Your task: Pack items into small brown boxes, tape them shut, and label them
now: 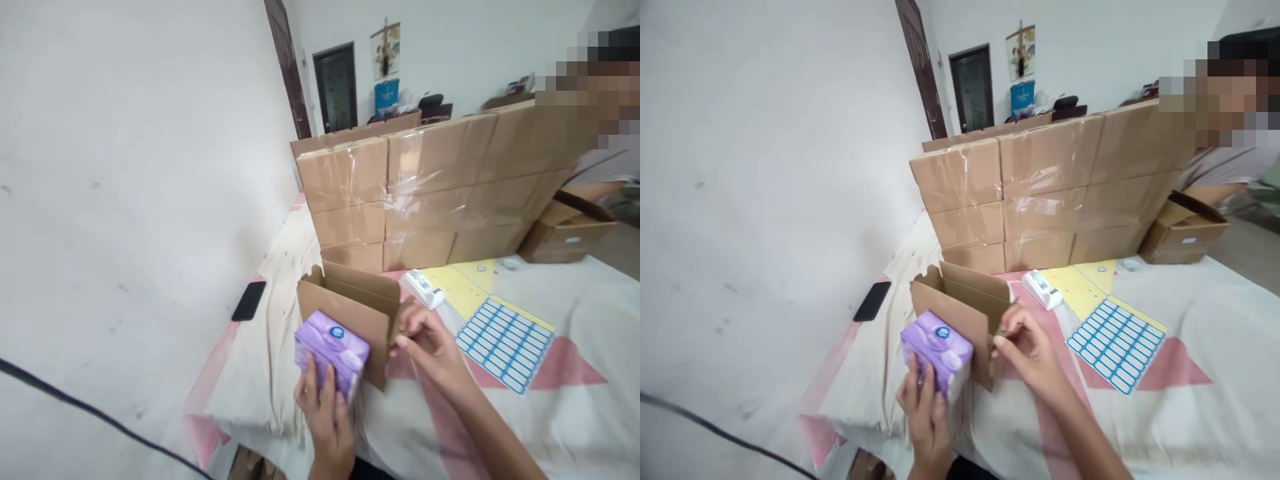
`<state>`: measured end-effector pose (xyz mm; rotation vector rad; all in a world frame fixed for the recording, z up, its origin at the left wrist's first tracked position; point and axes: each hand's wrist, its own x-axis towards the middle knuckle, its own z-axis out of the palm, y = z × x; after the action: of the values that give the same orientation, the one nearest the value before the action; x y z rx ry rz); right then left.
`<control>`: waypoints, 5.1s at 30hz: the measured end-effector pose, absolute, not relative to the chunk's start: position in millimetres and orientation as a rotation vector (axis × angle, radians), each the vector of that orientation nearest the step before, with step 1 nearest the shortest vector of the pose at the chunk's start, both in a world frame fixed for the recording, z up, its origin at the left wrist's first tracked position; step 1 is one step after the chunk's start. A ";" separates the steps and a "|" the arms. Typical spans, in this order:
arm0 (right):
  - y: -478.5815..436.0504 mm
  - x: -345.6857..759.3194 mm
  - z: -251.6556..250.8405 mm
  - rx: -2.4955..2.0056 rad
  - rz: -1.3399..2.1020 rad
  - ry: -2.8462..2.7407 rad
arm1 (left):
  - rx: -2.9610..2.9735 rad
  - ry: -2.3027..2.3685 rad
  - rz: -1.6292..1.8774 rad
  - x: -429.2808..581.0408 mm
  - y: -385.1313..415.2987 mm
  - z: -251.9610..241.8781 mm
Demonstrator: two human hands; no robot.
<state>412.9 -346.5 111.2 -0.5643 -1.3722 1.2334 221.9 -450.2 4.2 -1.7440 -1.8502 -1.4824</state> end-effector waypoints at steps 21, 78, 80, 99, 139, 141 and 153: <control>-238.8 549.9 120.5 -0.705 1.230 -1.629 | -2.409 -1.630 -0.588 320.6 -399.0 72.7; -289.3 525.4 121.3 -0.490 -0.057 -2.001 | -2.405 -1.470 -0.190 266.8 -312.9 236.6; -292.9 526.0 120.5 -0.423 -0.153 -2.004 | -2.507 -1.771 -0.361 261.8 -313.7 247.0; -317.9 553.6 152.7 -0.556 -0.471 -2.451 | -2.306 -2.755 -1.739 217.3 -327.5 260.0; -306.1 487.7 205.8 -1.332 0.990 -1.862 | -2.544 -1.281 -0.766 231.1 -403.8 150.8; -299.1 485.7 197.0 -1.398 0.947 -1.900 | -2.464 -1.229 -0.789 230.7 -405.8 143.8; -279.4 478.0 165.3 -1.446 1.279 -2.228 | -2.402 -1.182 -0.987 234.4 -410.2 129.8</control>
<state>478.0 -279.4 165.3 -1.4459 -2.2284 1.2790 234.4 -410.2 129.8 -2.4024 -1.1820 -0.9874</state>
